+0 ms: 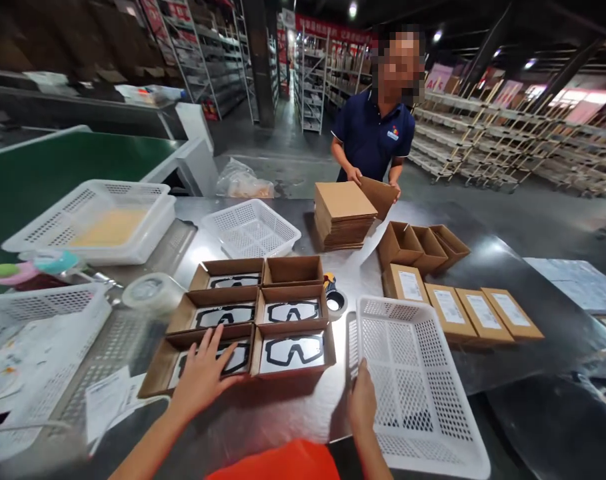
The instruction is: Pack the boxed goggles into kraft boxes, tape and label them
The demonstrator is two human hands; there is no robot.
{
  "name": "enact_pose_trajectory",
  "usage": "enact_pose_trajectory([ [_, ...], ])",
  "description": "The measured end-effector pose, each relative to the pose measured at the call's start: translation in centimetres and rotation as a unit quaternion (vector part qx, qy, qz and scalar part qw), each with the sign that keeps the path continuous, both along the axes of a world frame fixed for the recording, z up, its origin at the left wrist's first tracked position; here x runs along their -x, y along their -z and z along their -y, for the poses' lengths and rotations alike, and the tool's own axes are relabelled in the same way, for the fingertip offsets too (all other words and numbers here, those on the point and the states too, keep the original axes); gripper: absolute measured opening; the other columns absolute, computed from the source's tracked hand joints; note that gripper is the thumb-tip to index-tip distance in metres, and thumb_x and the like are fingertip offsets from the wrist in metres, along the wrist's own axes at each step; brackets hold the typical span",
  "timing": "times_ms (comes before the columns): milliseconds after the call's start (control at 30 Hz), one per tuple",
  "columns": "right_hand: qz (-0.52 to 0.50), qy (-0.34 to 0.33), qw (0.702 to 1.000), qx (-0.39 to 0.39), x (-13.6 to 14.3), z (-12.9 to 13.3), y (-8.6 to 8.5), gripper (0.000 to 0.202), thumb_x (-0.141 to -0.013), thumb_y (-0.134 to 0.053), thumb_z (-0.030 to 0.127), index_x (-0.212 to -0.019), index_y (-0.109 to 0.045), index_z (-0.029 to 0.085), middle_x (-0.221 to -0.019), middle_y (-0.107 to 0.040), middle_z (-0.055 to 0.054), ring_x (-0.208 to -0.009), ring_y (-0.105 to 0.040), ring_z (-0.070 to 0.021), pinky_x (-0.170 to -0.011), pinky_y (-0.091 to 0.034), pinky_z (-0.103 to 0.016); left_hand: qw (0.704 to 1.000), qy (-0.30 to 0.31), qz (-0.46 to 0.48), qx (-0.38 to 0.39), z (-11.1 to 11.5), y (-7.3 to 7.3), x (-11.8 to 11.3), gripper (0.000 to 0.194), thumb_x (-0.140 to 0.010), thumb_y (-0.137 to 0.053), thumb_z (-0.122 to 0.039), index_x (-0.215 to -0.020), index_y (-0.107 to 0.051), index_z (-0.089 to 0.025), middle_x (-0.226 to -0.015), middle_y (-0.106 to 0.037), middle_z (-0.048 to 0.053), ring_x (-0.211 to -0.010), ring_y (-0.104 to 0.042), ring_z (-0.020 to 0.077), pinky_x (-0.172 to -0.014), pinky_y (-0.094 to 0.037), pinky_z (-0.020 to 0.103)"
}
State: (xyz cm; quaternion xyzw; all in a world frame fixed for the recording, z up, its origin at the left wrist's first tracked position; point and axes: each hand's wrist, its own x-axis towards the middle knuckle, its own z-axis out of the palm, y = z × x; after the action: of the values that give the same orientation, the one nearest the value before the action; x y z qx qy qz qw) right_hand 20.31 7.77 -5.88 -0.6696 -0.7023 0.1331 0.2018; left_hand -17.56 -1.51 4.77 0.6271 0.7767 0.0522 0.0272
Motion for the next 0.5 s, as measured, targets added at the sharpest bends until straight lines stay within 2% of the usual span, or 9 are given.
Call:
enact_pose_trajectory([
  [100,-0.042,0.021,0.998,-0.043,2.1,-0.6,-2.4,0.057,-0.094,-0.030,0.042,-0.135,-0.048,0.006,-0.132,-0.057,-0.025,-0.127,-0.052,-0.0378,-0.103,-0.043,-0.052,0.999,0.011,0.013,-0.033,-0.1,0.3,0.6,0.053,-0.077,-0.070,-0.041,-0.126,-0.065,-0.020,-0.158,-0.027,0.022,-0.146,-0.022,0.0441,-0.112,-0.026,0.061],
  [167,-0.104,0.006,0.993,-0.048,3.8,-1.5,-4.4,0.059,-0.094,-0.031,0.048,-0.134,-0.049,0.009,-0.136,-0.055,-0.024,-0.131,-0.048,-0.0360,-0.107,-0.040,-0.051,0.999,0.019,0.020,-0.046,0.0,0.5,1.2,0.052,-0.076,-0.071,-0.041,-0.124,-0.066,-0.020,-0.158,-0.029,0.020,-0.146,-0.024,0.0424,-0.113,-0.027,0.061],
  [267,-0.187,-0.045,0.980,0.041,6.6,-3.6,-6.8,0.059,-0.091,-0.039,0.051,-0.134,-0.049,0.011,-0.129,-0.062,-0.020,-0.119,-0.060,-0.0308,-0.098,-0.049,-0.044,0.996,0.032,0.035,-0.075,0.6,0.4,1.2,0.051,-0.078,-0.069,-0.038,-0.124,-0.064,-0.017,-0.156,-0.032,0.022,-0.145,-0.027,0.0412,-0.113,-0.026,0.062],
  [367,-0.148,-0.092,0.973,0.148,8.7,-6.3,-8.1,0.049,-0.083,-0.051,0.042,-0.121,-0.061,0.012,-0.106,-0.073,-0.014,-0.095,-0.070,-0.0274,-0.081,-0.055,-0.038,0.985,0.056,0.090,-0.137,1.8,0.0,-0.7,0.041,-0.086,-0.059,-0.034,-0.122,-0.065,-0.015,-0.150,-0.043,0.021,-0.141,-0.037,0.0373,-0.113,-0.030,0.059],
  [433,-0.107,-0.108,0.975,0.163,9.2,-7.5,-8.5,0.041,-0.078,-0.051,0.033,-0.110,-0.067,0.013,-0.096,-0.075,-0.012,-0.089,-0.071,-0.0270,-0.078,-0.055,-0.037,0.971,0.045,0.168,-0.165,2.9,-0.1,-2.9,0.036,-0.091,-0.050,-0.034,-0.118,-0.067,-0.017,-0.136,-0.058,0.018,-0.130,-0.051,0.0317,-0.109,-0.040,0.052],
  [500,-0.091,-0.115,0.979,0.143,8.7,-7.6,-8.8,0.042,-0.073,-0.048,0.027,-0.107,-0.069,0.013,-0.095,-0.076,-0.012,-0.089,-0.071,-0.0274,-0.079,-0.055,-0.037,0.950,0.001,0.273,-0.155,4.0,0.2,-5.2,0.036,-0.093,-0.045,-0.035,-0.115,-0.068,-0.019,-0.120,-0.067,0.015,-0.115,-0.061,0.0268,-0.102,-0.048,0.045],
])
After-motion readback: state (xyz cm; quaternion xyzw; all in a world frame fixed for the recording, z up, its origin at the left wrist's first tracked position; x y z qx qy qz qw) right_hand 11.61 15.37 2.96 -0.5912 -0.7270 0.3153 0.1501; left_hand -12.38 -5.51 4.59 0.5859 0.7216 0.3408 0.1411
